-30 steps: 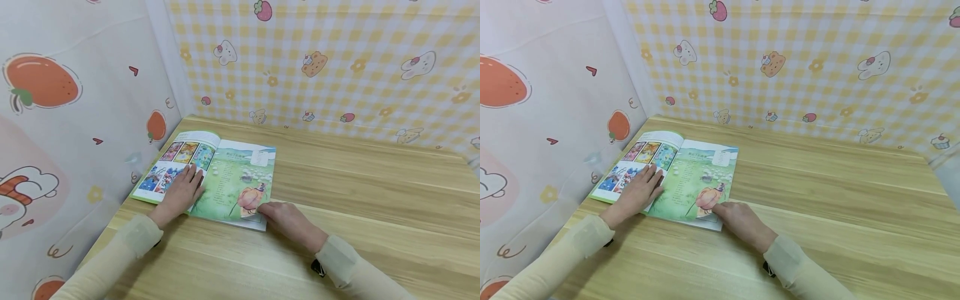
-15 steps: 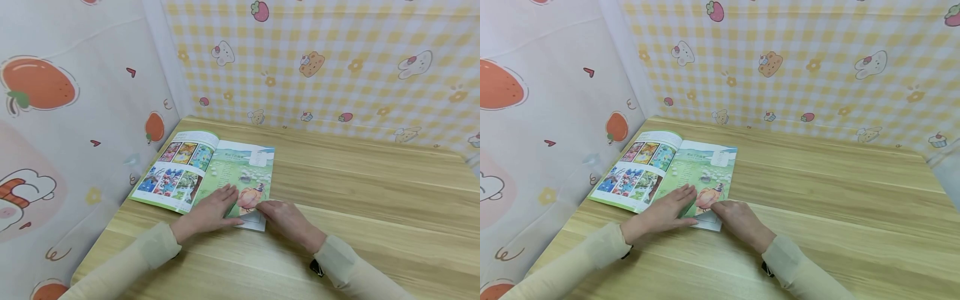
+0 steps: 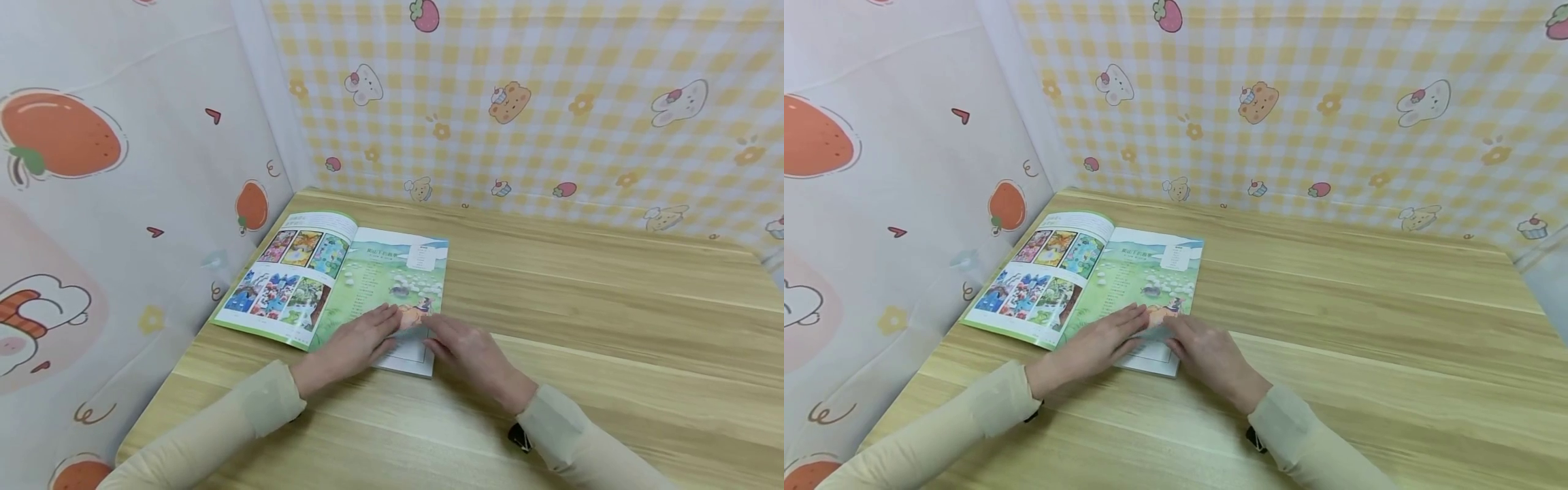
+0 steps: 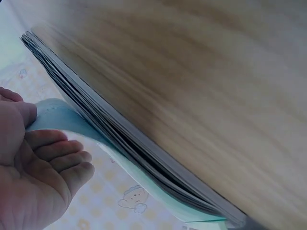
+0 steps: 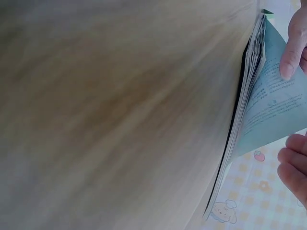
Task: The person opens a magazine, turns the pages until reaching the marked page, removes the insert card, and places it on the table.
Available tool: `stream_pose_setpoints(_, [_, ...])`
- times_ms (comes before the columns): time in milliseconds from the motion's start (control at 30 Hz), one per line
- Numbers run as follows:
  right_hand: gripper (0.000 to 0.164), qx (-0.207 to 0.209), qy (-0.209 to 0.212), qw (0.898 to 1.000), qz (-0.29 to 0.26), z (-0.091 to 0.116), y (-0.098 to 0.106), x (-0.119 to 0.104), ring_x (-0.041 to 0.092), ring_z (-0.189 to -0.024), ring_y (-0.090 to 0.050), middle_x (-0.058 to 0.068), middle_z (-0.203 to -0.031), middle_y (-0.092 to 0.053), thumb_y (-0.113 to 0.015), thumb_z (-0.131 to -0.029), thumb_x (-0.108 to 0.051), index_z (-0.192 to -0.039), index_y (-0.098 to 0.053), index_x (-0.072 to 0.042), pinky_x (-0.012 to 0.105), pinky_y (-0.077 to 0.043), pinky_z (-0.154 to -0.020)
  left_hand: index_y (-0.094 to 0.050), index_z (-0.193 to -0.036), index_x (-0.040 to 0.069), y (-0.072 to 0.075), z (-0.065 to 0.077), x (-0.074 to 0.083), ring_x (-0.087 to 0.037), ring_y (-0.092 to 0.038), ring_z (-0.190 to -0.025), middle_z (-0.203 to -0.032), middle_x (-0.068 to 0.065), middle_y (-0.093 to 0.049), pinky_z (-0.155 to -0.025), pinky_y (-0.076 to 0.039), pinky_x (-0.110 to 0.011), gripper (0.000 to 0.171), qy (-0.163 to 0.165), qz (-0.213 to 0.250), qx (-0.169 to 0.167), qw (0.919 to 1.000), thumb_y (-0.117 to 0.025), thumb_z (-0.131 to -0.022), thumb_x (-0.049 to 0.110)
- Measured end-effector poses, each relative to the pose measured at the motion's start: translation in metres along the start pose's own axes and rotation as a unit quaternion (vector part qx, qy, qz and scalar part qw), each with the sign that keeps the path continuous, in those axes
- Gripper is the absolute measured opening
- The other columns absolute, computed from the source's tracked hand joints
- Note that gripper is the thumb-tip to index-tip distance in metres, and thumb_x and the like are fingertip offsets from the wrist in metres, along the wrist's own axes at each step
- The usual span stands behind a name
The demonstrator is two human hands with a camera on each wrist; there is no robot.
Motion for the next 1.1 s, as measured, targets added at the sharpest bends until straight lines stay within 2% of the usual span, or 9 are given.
stream_pose_setpoints(133, [0.034,0.01,-0.018,1.0,-0.015,0.001,0.002,0.002,0.02,-0.084,-0.074,0.01,-0.099,-0.075,-0.079,-0.081,-0.015,-0.109,-0.064,-0.002,0.031,-0.061,-0.072,-0.048,-0.141,-0.003,0.001,0.0,-0.004,-0.035,-0.048,-0.136,-0.146,-0.021,-0.05,-0.11,-0.044,-0.047,0.051,0.022,0.0,0.021,0.9995,-0.058,-0.099,0.023])
stream_pose_setpoints(267, [0.028,-0.027,-0.021,0.999,-0.03,0.002,0.001,0.003,0.013,-0.076,-0.068,0.006,-0.094,-0.073,-0.078,-0.082,-0.018,-0.102,-0.063,-0.005,0.027,-0.06,-0.07,-0.037,-0.147,-0.005,0.001,0.0,-0.008,-0.036,-0.045,-0.139,-0.15,-0.022,-0.045,-0.111,-0.042,-0.048,0.06,0.043,0.008,0.032,0.9985,-0.057,-0.099,0.025])
stream_pose_setpoints(400, [0.031,-0.104,-0.007,0.994,-0.023,0.003,-0.005,0.002,0.02,-0.095,-0.07,0.01,-0.106,-0.071,-0.076,-0.085,-0.02,-0.108,-0.066,-0.003,0.032,-0.06,-0.082,-0.025,-0.152,-0.006,0.0,-0.001,-0.011,-0.036,-0.044,-0.139,-0.152,-0.024,-0.041,-0.112,-0.041,-0.049,0.069,0.051,0.011,0.039,0.9978,-0.057,-0.099,0.025])
stream_pose_setpoints(567, [0.047,-0.201,-0.018,0.979,-0.032,0.004,-0.01,0.0,0.034,-0.12,-0.062,0.02,-0.128,-0.063,-0.074,-0.087,-0.024,-0.124,-0.062,0.003,0.042,-0.055,-0.096,-0.016,-0.153,-0.006,-0.001,-0.002,-0.014,-0.038,-0.041,-0.141,-0.155,-0.025,-0.035,-0.115,-0.037,-0.049,0.075,0.046,0.003,0.061,0.9971,-0.058,-0.099,0.023])
stream_pose_setpoints(633, [0.053,-0.226,-0.027,0.973,-0.038,0.004,-0.012,-0.001,0.037,-0.124,-0.059,0.023,-0.132,-0.06,-0.073,-0.088,-0.027,-0.128,-0.06,0.005,0.044,-0.053,-0.099,-0.015,-0.153,-0.006,-0.002,-0.002,-0.015,-0.04,-0.036,-0.143,-0.157,-0.025,-0.03,-0.117,-0.034,-0.049,0.076,0.036,-0.018,0.072,0.9966,-0.059,-0.098,0.022])
stream_pose_setpoints(800, [0.058,-0.261,-0.039,0.964,-0.033,0.003,-0.015,-0.001,0.041,-0.129,-0.054,0.027,-0.137,-0.056,-0.071,-0.089,-0.032,-0.131,-0.057,0.006,0.047,-0.05,-0.102,-0.024,-0.154,0.008,-0.002,-0.003,-0.014,-0.043,-0.023,-0.148,-0.161,-0.025,-0.02,-0.12,-0.028,-0.052,0.068,0.022,-0.097,0.09,0.9909,-0.059,-0.097,0.02])
stream_pose_setpoints(900, [0.058,-0.269,-0.041,0.962,-0.029,0.003,-0.015,-0.001,0.041,-0.13,-0.053,0.027,-0.138,-0.055,-0.069,-0.09,-0.033,-0.131,-0.058,0.006,0.047,-0.05,-0.102,-0.034,-0.153,0.018,-0.001,-0.002,-0.013,-0.042,-0.02,-0.15,-0.162,-0.02,-0.02,-0.12,-0.027,-0.055,0.06,0.016,-0.136,0.074,0.9878,-0.054,-0.098,0.008])
stream_pose_setpoints(1000, [0.057,-0.273,-0.039,0.961,-0.022,0.003,-0.016,-0.001,0.041,-0.131,-0.053,0.027,-0.138,-0.055,-0.07,-0.09,-0.033,-0.13,-0.058,0.006,0.047,-0.05,-0.103,-0.042,-0.15,0.023,-0.001,-0.002,-0.011,-0.039,-0.019,-0.151,-0.163,-0.013,-0.023,-0.121,-0.025,-0.053,0.061,0.003,-0.169,0.031,0.9851,-0.049,-0.096,-0.004])
stream_pose_setpoints(1100, [0.056,-0.278,-0.036,0.96,-0.017,0.002,-0.016,-0.001,0.04,-0.13,-0.053,0.027,-0.137,-0.056,-0.07,-0.089,-0.033,-0.129,-0.059,0.005,0.047,-0.05,-0.102,-0.047,-0.147,0.022,-0.001,-0.002,-0.01,-0.035,-0.023,-0.151,-0.162,-0.008,-0.029,-0.122,-0.026,-0.05,0.055,-0.007,-0.193,-0.006,0.9811,-0.047,-0.097,-0.001])
Point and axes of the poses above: each hand's wrist, its own z-axis away from the middle knuckle, its own y-axis out of the back of the hand, x = y × z, the point moved 2 cm from there along -z, towards the middle knuckle
